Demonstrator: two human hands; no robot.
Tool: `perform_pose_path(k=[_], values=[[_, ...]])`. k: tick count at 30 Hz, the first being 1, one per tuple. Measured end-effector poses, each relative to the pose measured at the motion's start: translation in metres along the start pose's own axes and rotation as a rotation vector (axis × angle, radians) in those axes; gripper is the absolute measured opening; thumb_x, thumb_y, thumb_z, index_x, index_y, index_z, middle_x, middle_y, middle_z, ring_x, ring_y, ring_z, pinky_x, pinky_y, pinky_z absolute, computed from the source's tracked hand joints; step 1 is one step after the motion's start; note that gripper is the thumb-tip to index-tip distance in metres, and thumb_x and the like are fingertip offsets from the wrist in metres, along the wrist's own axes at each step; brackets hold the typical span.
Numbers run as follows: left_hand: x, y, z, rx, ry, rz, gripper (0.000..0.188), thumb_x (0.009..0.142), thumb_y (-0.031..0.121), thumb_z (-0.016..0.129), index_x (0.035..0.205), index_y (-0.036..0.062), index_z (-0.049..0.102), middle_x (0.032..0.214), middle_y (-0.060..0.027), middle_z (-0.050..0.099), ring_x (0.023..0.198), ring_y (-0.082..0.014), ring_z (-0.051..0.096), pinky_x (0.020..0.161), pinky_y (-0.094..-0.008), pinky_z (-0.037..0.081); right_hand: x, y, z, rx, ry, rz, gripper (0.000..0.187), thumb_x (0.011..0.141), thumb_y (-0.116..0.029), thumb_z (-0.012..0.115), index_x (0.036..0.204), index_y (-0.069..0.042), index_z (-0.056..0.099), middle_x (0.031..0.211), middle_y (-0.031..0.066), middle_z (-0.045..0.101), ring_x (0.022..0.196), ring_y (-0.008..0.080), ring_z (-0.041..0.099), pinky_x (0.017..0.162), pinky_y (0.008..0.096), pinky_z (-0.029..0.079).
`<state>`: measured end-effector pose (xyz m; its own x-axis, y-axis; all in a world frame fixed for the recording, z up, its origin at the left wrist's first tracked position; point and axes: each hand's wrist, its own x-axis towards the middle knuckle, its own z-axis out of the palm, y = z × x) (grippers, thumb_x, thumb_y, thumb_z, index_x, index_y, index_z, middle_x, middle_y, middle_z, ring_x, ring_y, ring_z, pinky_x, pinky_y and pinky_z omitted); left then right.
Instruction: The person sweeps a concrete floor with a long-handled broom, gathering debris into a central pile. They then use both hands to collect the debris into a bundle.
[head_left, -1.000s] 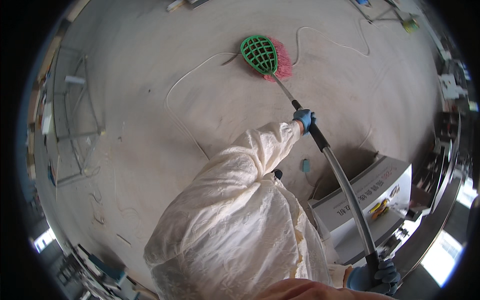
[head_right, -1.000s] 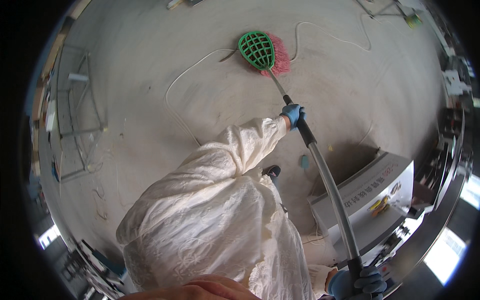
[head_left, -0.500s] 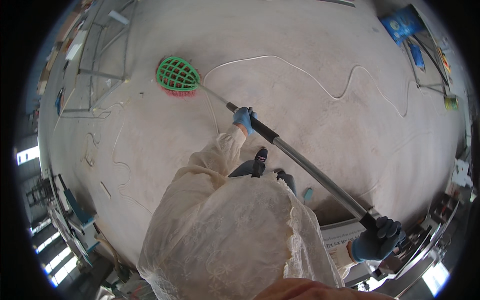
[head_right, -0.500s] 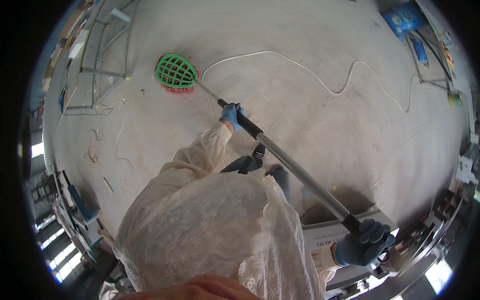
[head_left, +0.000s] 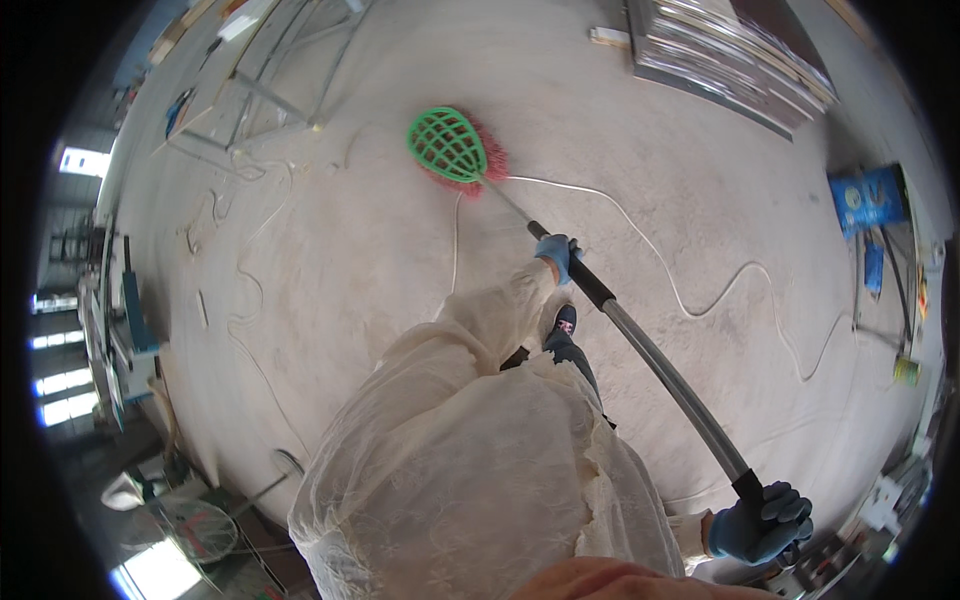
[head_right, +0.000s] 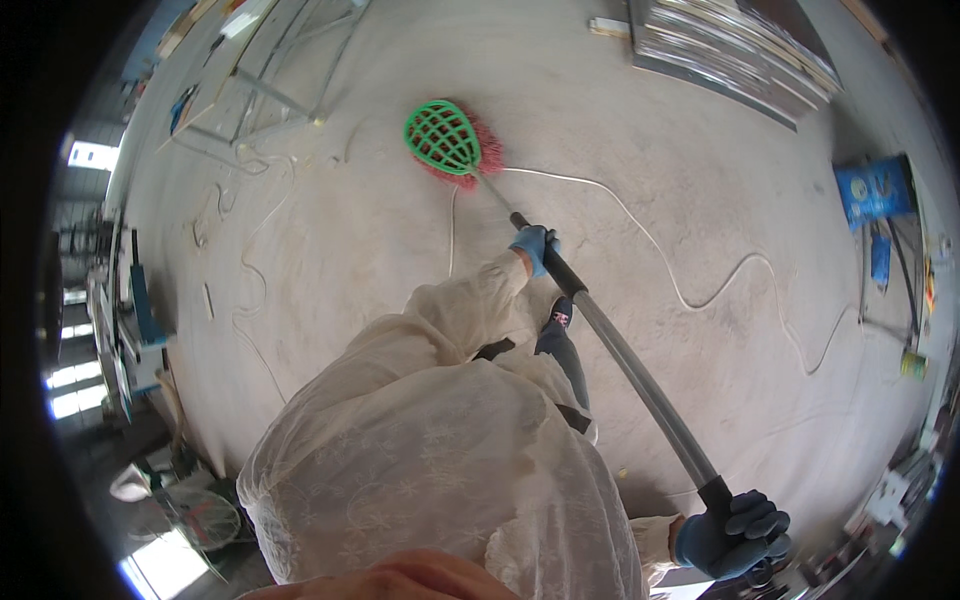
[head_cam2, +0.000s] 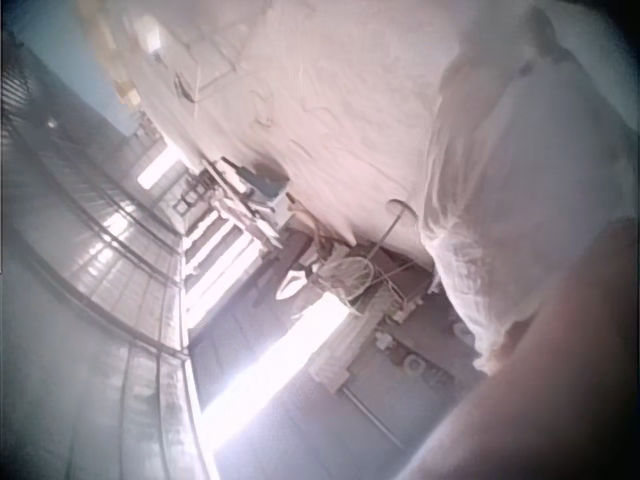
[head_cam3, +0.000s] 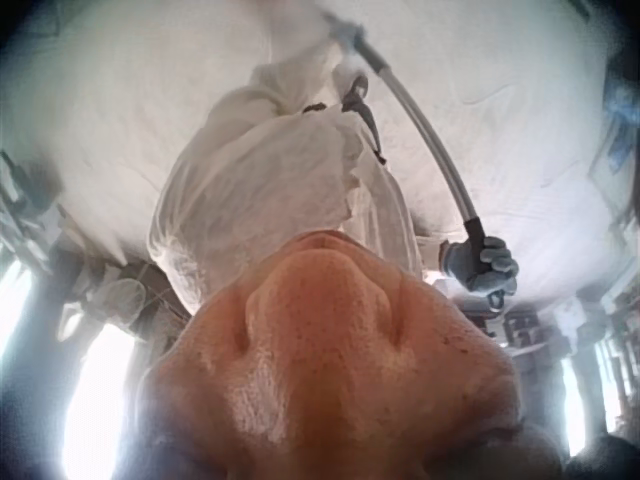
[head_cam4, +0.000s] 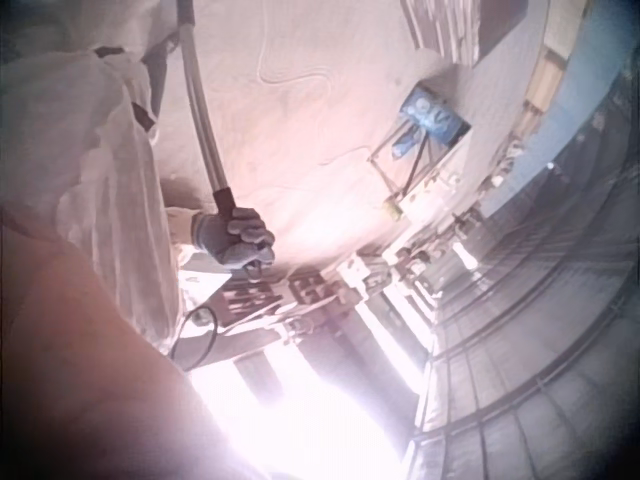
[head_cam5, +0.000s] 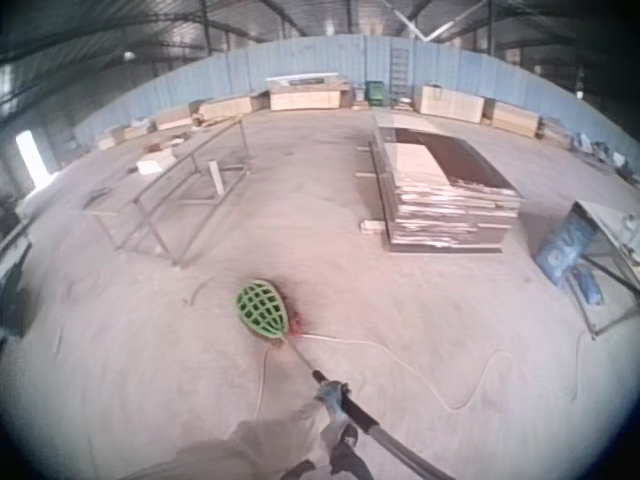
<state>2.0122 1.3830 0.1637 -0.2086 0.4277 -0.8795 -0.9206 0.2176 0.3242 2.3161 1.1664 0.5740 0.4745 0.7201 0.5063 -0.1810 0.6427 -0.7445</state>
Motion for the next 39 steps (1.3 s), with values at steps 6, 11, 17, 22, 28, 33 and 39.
perform_pose_path(k=[6, 11, 17, 22, 28, 33, 39], values=[[0.068, 0.053, 0.015, -0.013, 0.141, -0.036, 0.009, 0.088, 0.007, 0.048, 0.097, 0.01, 0.045, 0.072, -0.0065, 0.056, 0.057, -0.0188, 0.054, 0.052, -0.0339, 0.052, 0.05, 0.125, 0.088, -0.162, -0.109, -0.026, 0.022, 0.086, -0.009, 0.046, 0.068, -0.007, 0.034, 0.062, 0.0061, 0.035, 0.045, 0.0123, 0.032, 0.046, 0.0269, 0.029], [0.127, 0.136, -0.009, -0.217, 0.25, 0.072, 0.012, 0.087, 0.01, 0.051, 0.098, 0.009, 0.05, 0.074, -0.0067, 0.057, 0.058, -0.0209, 0.056, 0.053, -0.0365, 0.051, 0.085, 0.234, 0.166, -0.164, -0.166, 0.09, 0.019, 0.084, -0.003, 0.043, 0.067, -0.005, 0.035, 0.06, 0.0053, 0.035, 0.043, 0.0123, 0.033, 0.042, 0.0265, 0.029], [0.189, 0.314, -0.059, -0.414, 0.399, 0.015, 0.016, 0.086, 0.017, 0.052, 0.099, 0.008, 0.056, 0.081, -0.0084, 0.061, 0.066, -0.0223, 0.06, 0.056, -0.0358, 0.05, 0.074, 0.35, 0.321, -0.065, -0.316, 0.324, 0.02, 0.087, -0.011, 0.05, 0.069, -0.006, 0.043, 0.06, 0.0064, 0.045, 0.049, 0.0131, 0.04, 0.05, 0.0292, 0.04], [0.21, 0.413, -0.043, -0.365, 0.309, 0.14, 0.014, 0.089, 0.011, 0.046, 0.101, 0.0041, 0.047, 0.075, -0.0128, 0.057, 0.058, -0.0252, 0.057, 0.052, -0.0373, 0.051, 0.101, 0.39, 0.426, -0.035, -0.397, 0.349, 0.023, 0.091, -0.023, 0.05, 0.075, -0.009, 0.041, 0.063, 0.0015, 0.036, 0.053, 0.0108, 0.037, 0.055, 0.027, 0.035], [0.214, 0.485, 0.05, -0.404, 0.316, 0.068, 0.017, 0.094, 0.023, 0.039, 0.091, 0.011, 0.051, 0.072, -0.0084, 0.055, 0.062, -0.0243, 0.056, 0.059, -0.0375, 0.05, 0.164, 0.436, 0.501, -0.128, -0.48, 0.22, 0.03, 0.088, -0.034, 0.05, 0.076, -0.007, 0.047, 0.064, 0.0014, 0.035, 0.054, 0.0118, 0.035, 0.054, 0.0283, 0.033], [0.182, 0.508, 0.133, -0.35, 0.258, 0.017, 0.009, 0.086, 0.004, 0.046, 0.095, 0.0047, 0.045, 0.073, -0.0108, 0.054, 0.057, -0.0223, 0.056, 0.05, -0.035, 0.048, 0.234, 0.428, 0.558, 0.014, -0.398, 0.261, 0.022, 0.089, -0.025, 0.051, 0.074, -0.009, 0.049, 0.062, 0.0025, 0.039, 0.057, 0.0158, 0.041, 0.054, 0.0313, 0.039], [0.175, 0.53, 0.242, -0.389, 0.07, -0.339, 0.013, 0.085, 0.002, 0.044, 0.098, 0.006, 0.043, 0.077, -0.0112, 0.055, 0.071, -0.0245, 0.06, 0.065, -0.038, 0.054, 0.337, 0.488, 0.631, 0.101, -0.482, -0.129, 0.018, 0.092, -0.024, 0.047, 0.08, -0.011, 0.045, 0.061, -0.0044, 0.037, 0.041, 0.0071, 0.032, 0.04, 0.0225, 0.031]])
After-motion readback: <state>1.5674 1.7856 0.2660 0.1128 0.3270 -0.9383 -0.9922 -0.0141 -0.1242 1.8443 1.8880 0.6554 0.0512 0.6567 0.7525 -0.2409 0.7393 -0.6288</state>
